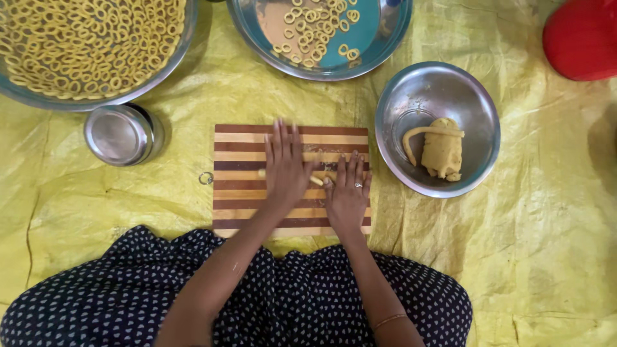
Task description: The person sits on a yellow tarp and shapes dough into small rings by rolling a piece of dough into a thin rope on a wooden board, then joining the ends to form a circle. The finished rings are placed into a metal tray. The process is repeated with additional dough pieces.
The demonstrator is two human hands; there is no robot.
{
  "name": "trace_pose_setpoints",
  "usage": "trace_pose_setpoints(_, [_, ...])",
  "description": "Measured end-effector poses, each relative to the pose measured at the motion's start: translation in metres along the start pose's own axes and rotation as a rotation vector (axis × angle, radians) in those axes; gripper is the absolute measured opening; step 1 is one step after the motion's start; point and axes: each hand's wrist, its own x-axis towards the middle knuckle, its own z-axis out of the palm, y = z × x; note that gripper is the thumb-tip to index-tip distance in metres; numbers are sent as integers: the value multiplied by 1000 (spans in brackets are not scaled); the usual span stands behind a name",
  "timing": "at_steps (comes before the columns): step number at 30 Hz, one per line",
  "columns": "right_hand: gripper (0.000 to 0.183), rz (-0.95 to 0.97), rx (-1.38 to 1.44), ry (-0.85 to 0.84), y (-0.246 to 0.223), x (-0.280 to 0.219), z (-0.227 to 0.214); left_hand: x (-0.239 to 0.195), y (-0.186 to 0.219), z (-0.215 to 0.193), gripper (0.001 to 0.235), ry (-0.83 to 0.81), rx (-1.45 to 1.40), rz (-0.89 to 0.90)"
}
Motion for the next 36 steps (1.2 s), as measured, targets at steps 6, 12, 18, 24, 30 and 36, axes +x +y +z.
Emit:
trace_pose_setpoints(6, [59,36,46,-11,-2,-1,0,79,-3,-7,86,275,-109,-125])
trace_pose_setpoints(12, [57,77,226,10,2,-1,-5,0,2,8,81,169,-67,50])
trace_pose_setpoints(18, [59,80,288,20,3,0,-6,-121,-3,10,89,-65,-184,198])
trace_pose_setpoints(24, [59,69,275,31,1,-1,-7,-114,-40,6,83,144,-284,-72])
trace_pose_setpoints(30, [60,100,283,2,1,1,-10,-7,-56,9,83,244,-103,-180])
trace_pose_setpoints(36, [59,108,281,11,-2,3,-12,53,-63,-1,91,212,-181,-74])
